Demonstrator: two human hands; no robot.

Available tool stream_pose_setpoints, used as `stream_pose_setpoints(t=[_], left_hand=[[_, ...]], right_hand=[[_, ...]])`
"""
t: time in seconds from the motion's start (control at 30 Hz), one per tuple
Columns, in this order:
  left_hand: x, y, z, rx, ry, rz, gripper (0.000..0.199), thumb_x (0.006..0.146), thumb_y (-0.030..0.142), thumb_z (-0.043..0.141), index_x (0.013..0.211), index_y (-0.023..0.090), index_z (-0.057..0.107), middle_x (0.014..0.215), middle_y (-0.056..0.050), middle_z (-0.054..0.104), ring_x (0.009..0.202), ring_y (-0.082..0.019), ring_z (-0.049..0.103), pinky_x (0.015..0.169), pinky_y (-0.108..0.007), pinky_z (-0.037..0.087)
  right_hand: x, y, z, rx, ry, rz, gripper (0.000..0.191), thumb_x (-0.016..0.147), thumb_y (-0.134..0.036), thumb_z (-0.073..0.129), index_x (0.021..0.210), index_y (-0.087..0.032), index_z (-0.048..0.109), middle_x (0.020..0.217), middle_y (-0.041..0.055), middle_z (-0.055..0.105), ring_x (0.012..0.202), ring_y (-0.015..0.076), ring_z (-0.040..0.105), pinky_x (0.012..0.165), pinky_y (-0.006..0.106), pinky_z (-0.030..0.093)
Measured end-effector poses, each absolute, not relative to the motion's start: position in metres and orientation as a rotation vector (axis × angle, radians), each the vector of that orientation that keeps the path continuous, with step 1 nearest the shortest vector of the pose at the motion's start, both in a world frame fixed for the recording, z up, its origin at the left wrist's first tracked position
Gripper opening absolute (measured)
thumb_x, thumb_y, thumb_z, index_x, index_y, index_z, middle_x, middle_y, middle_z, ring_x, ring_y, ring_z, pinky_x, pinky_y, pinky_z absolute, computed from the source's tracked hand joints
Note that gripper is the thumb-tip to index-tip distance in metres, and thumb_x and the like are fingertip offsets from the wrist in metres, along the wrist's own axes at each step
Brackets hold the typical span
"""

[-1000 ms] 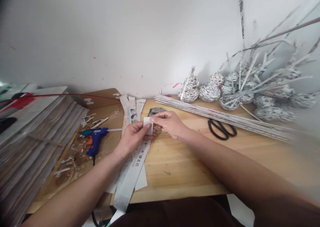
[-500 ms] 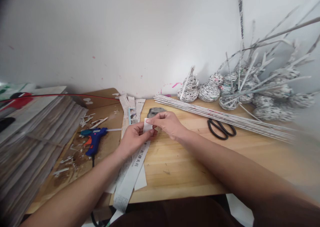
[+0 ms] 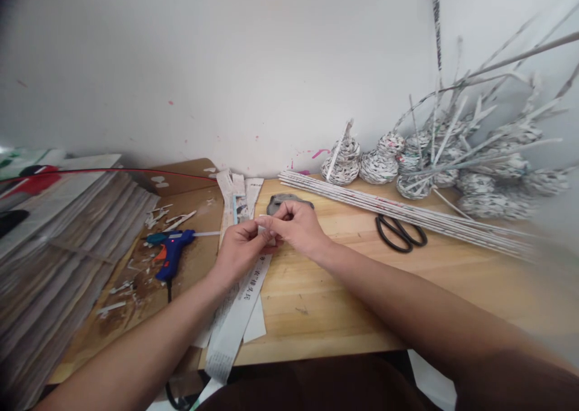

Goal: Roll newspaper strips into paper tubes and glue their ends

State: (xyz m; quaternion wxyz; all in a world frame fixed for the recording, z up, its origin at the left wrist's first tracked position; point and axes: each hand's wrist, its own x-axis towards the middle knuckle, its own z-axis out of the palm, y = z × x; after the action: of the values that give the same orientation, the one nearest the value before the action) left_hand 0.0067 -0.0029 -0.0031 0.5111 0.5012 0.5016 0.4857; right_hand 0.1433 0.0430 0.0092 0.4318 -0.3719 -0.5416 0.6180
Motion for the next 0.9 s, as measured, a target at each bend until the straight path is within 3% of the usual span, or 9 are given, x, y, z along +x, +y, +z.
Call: stream_pose_setpoints(t=[0.1, 0.2, 0.43, 0.63, 0.83, 0.9], left_hand=[[0.0049, -0.0026, -0.0026, 1.217, 1.173, 1.151, 0.034, 0.079, 0.046, 0.065, 0.081, 0.013, 0.069, 0.075, -0.005, 0.065, 0.071, -0.017, 0.061, 0.058, -0.028, 0.055], [0.0045, -0.0010, -0.0044, 1.222, 1.151, 1.156, 0.034, 0.079, 0.046, 0.065, 0.077, 0.012, 0.068, 0.073, -0.004, 0.063, 0.068, -0.015, 0.059, 0.059, -0.027, 0.055], [0.0057, 0.0004, -0.0079, 1.229, 1.068, 1.125, 0.032, 0.082, 0.043, 0.062, 0.077, 0.012, 0.067, 0.075, -0.003, 0.063, 0.072, -0.014, 0.060, 0.068, -0.027, 0.053], [0.0036, -0.0007, -0.0067, 1.220, 1.120, 1.071, 0.030, 0.074, 0.041, 0.072, 0.086, 0.014, 0.070, 0.078, -0.003, 0.068, 0.073, -0.015, 0.062, 0.070, -0.028, 0.054], [0.0060, -0.0027, -0.0027, 1.268, 1.101, 1.070, 0.030, 0.082, 0.042, 0.063, 0.081, 0.013, 0.072, 0.078, -0.005, 0.068, 0.075, -0.016, 0.063, 0.068, -0.027, 0.054], [0.0062, -0.0035, -0.0007, 1.280, 1.066, 1.056, 0.031, 0.083, 0.043, 0.061, 0.085, 0.014, 0.072, 0.080, -0.006, 0.068, 0.077, -0.017, 0.063, 0.068, -0.027, 0.055]], right_hand=[[0.1482, 0.0479, 0.0086, -0.895, -1.455, 1.563, 0.032, 0.062, -0.038, 0.082, 0.078, -0.016, 0.064, 0.060, -0.0015, 0.063, 0.050, 0.0123, 0.057, 0.049, 0.026, 0.047], [0.1530, 0.0510, 0.0087, -0.825, -1.602, 1.576, 0.035, 0.068, -0.037, 0.077, 0.095, -0.015, 0.072, 0.067, -0.0006, 0.064, 0.055, 0.0112, 0.058, 0.054, 0.025, 0.049], [0.1529, 0.0460, 0.0137, -0.904, -1.519, 1.553, 0.029, 0.066, -0.041, 0.078, 0.067, -0.013, 0.071, 0.059, 0.0006, 0.061, 0.050, 0.0115, 0.056, 0.049, 0.026, 0.047], [0.1536, 0.0467, 0.0146, -1.001, -1.488, 1.499, 0.029, 0.060, -0.038, 0.082, 0.062, -0.014, 0.066, 0.056, 0.0001, 0.062, 0.050, 0.0110, 0.056, 0.048, 0.023, 0.044], [0.1523, 0.0443, 0.0140, -0.958, -1.446, 1.563, 0.036, 0.059, -0.039, 0.083, 0.060, -0.017, 0.055, 0.054, -0.0015, 0.061, 0.046, 0.0128, 0.057, 0.045, 0.026, 0.047], [0.1538, 0.0462, 0.0137, -0.924, -1.483, 1.568, 0.032, 0.062, -0.038, 0.082, 0.067, -0.017, 0.058, 0.057, -0.0017, 0.062, 0.046, 0.0121, 0.056, 0.045, 0.024, 0.046]])
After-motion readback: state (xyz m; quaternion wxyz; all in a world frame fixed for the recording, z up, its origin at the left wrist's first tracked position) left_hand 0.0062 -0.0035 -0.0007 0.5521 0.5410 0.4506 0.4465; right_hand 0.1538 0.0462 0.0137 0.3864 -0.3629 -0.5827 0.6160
